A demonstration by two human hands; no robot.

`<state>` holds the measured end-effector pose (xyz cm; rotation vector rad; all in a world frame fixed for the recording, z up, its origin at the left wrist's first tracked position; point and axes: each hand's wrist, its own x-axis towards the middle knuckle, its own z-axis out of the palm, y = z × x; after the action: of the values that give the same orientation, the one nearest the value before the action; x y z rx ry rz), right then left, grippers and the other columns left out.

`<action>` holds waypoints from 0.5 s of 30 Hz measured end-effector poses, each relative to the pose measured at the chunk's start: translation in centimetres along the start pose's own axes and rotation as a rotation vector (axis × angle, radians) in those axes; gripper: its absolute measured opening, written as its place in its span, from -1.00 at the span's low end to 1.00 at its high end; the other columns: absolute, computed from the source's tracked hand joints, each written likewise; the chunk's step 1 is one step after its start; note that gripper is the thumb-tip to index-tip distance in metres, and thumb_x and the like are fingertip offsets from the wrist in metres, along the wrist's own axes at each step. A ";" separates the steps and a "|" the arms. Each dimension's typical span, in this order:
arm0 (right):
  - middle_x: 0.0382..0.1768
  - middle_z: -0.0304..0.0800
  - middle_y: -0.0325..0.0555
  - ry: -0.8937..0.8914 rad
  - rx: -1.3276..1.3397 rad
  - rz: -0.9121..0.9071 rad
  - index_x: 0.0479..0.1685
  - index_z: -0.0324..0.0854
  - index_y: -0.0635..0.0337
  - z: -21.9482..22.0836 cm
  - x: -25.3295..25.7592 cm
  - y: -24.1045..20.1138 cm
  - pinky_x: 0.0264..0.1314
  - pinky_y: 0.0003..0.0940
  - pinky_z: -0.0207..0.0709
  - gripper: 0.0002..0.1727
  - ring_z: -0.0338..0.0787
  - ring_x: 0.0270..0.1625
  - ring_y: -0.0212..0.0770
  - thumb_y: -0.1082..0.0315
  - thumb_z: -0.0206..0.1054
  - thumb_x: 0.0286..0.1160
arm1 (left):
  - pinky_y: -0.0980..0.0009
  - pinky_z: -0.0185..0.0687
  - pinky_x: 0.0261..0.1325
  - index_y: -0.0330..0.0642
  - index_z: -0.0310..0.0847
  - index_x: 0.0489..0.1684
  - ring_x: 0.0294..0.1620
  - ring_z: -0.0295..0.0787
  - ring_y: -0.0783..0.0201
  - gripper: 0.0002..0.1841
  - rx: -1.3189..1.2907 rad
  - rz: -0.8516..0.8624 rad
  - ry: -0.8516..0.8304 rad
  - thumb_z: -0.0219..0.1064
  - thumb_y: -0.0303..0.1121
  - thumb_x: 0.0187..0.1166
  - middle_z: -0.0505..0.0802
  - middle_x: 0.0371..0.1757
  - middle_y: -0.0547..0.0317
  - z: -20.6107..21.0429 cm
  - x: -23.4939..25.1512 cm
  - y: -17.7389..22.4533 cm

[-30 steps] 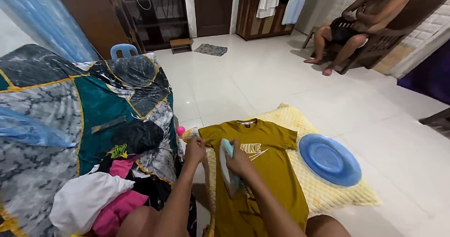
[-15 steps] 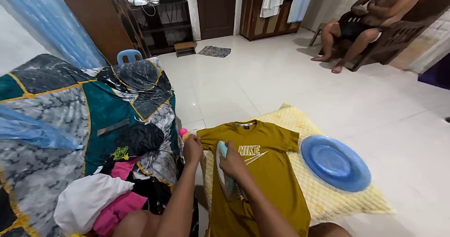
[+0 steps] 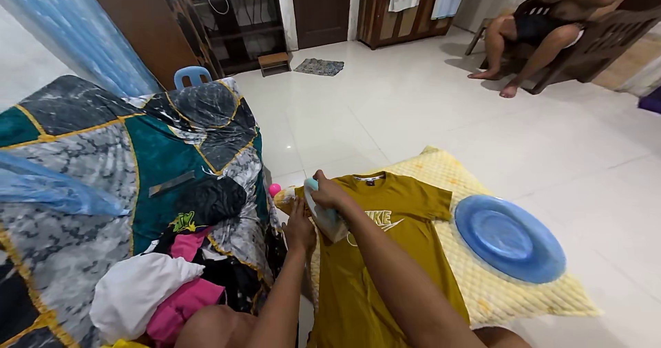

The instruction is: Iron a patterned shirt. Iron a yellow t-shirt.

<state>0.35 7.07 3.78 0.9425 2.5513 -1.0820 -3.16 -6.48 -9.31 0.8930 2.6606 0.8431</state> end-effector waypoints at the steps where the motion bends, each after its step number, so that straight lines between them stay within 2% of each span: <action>1: 0.21 0.76 0.24 -0.007 -0.012 -0.016 0.77 0.16 0.04 -0.1 0.8 -0.2 0.25 0.24 0.65 -0.26 0.82 0.22 0.20 0.17 0.30 0.59 | -0.30 0.38 0.53 0.21 0.24 0.84 0.77 0.37 0.21 -0.42 -0.013 0.001 0.007 -0.09 -0.35 0.79 0.24 0.89 0.49 0.0 -0.1 0.0; 6: 0.21 0.76 0.25 0.019 0.009 0.019 0.77 0.16 0.04 0.0 1.7 -0.8 0.23 0.22 0.65 -0.25 0.82 0.20 0.18 0.16 0.32 0.58 | -0.23 0.57 0.30 0.25 0.19 0.87 0.62 0.57 0.17 -0.40 -0.028 -0.001 -0.008 -0.10 -0.34 0.79 0.21 0.90 0.55 -0.4 -0.5 -0.2; 8: 0.21 0.77 0.24 0.066 0.013 0.080 0.80 0.11 0.03 0.6 0.3 -1.0 0.24 0.22 0.66 -0.20 0.82 0.22 0.18 0.15 0.33 0.55 | -0.21 0.59 0.32 0.28 0.15 0.88 0.64 0.55 0.18 -0.38 -0.021 -0.011 -0.058 -0.08 -0.33 0.77 0.15 0.91 0.58 -0.8 -0.6 0.0; 11: 0.15 0.78 0.23 0.166 0.044 0.195 0.84 -0.02 0.07 2.5 -3.9 -1.0 0.17 0.20 0.71 -0.07 0.85 0.16 0.17 0.22 0.38 0.42 | -0.09 0.74 0.20 0.27 0.16 0.88 0.47 0.71 0.13 -0.39 0.018 -0.009 -0.085 -0.07 -0.32 0.77 0.16 0.92 0.51 -1.0 -0.5 0.0; 12: 0.12 0.79 0.24 0.184 0.048 0.234 0.84 -0.05 0.08 3.1 -5.7 -0.9 0.15 0.20 0.72 -0.07 0.86 0.13 0.18 0.24 0.38 0.43 | -0.08 0.76 0.16 0.26 0.18 0.87 0.41 0.76 0.10 -0.39 0.018 0.000 -0.074 -0.06 -0.33 0.76 0.19 0.91 0.49 -1.0 -0.4 0.0; 15: 0.07 0.80 0.21 0.195 0.053 0.339 0.83 -0.03 0.05 5.0 -11.3 -0.1 0.13 0.18 0.74 -0.16 0.88 0.09 0.17 0.22 0.32 0.56 | -0.09 0.72 0.21 0.28 0.15 0.88 0.44 0.74 0.09 -0.40 -0.010 -0.012 -0.094 -0.10 -0.30 0.80 0.16 0.92 0.51 -1.0 -0.4 0.1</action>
<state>8.75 -1.90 5.02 1.4953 2.3898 -1.0028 -3.14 -7.15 -8.43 0.8913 2.5770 0.7908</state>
